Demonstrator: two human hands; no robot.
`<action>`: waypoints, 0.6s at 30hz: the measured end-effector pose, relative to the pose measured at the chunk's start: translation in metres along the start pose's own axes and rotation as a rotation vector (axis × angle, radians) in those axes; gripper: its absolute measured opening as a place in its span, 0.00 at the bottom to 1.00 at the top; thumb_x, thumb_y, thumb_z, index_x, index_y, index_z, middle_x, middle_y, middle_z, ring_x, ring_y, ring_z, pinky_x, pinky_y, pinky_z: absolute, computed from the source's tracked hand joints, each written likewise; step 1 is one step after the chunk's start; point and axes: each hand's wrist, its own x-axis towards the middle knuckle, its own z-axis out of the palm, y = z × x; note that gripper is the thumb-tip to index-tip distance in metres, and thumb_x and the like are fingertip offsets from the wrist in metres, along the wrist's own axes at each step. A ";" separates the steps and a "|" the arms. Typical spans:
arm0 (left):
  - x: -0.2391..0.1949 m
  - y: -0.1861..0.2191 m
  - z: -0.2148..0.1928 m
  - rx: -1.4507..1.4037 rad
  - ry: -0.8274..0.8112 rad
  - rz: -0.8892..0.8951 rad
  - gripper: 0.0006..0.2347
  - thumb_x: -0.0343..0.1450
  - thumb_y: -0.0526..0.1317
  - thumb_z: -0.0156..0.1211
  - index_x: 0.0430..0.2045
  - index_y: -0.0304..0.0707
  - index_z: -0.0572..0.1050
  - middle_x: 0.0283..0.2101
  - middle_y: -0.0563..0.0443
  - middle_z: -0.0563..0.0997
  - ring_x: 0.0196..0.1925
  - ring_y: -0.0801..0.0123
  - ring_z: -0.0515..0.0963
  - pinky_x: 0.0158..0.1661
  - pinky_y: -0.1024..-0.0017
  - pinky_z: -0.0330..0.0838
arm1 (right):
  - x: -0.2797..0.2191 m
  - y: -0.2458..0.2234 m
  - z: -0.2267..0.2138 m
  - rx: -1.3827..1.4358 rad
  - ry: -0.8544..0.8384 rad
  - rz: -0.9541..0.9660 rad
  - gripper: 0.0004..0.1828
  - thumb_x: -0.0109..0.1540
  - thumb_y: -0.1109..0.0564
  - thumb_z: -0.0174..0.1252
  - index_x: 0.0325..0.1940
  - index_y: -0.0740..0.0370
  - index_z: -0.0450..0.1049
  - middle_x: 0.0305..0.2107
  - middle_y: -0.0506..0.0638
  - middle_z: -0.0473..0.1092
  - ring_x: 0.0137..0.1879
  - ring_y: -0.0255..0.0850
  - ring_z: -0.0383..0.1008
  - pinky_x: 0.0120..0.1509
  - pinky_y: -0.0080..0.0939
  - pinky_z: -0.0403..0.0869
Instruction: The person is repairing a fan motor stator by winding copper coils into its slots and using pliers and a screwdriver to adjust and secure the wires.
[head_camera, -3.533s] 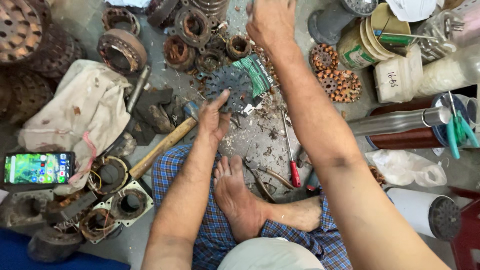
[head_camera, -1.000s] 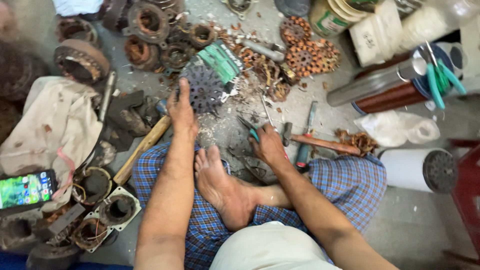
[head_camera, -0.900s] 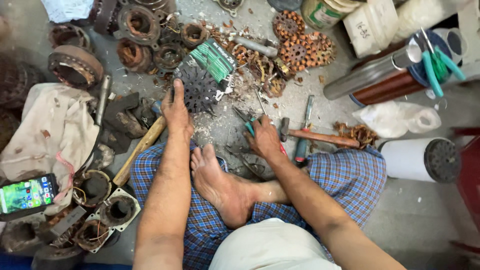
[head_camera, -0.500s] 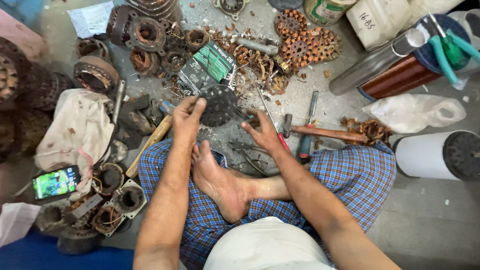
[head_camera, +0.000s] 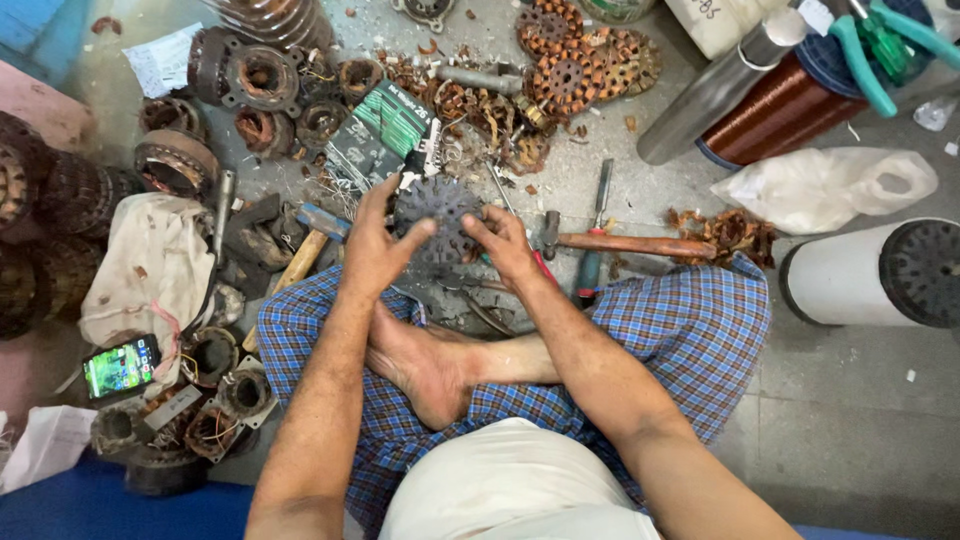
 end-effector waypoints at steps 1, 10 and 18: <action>0.001 0.008 0.002 0.151 -0.108 -0.017 0.41 0.62 0.48 0.80 0.70 0.47 0.59 0.71 0.37 0.61 0.68 0.44 0.67 0.58 0.53 0.70 | 0.002 -0.002 0.001 0.000 -0.012 -0.005 0.12 0.68 0.53 0.64 0.38 0.63 0.72 0.26 0.48 0.72 0.28 0.34 0.72 0.30 0.37 0.74; -0.013 0.044 0.003 0.401 -0.127 0.257 0.53 0.50 0.48 0.84 0.72 0.60 0.55 0.70 0.30 0.54 0.68 0.29 0.59 0.64 0.42 0.61 | -0.011 -0.027 0.002 -0.175 -0.140 -0.138 0.14 0.64 0.59 0.72 0.37 0.65 0.71 0.27 0.45 0.68 0.34 0.31 0.68 0.36 0.34 0.69; -0.125 0.060 -0.074 0.222 0.101 0.040 0.54 0.51 0.57 0.85 0.73 0.53 0.57 0.63 0.34 0.63 0.68 0.39 0.63 0.68 0.46 0.62 | -0.017 -0.055 -0.017 -0.057 -0.368 -0.158 0.31 0.65 0.38 0.68 0.56 0.68 0.76 0.43 0.57 0.78 0.46 0.44 0.80 0.53 0.45 0.79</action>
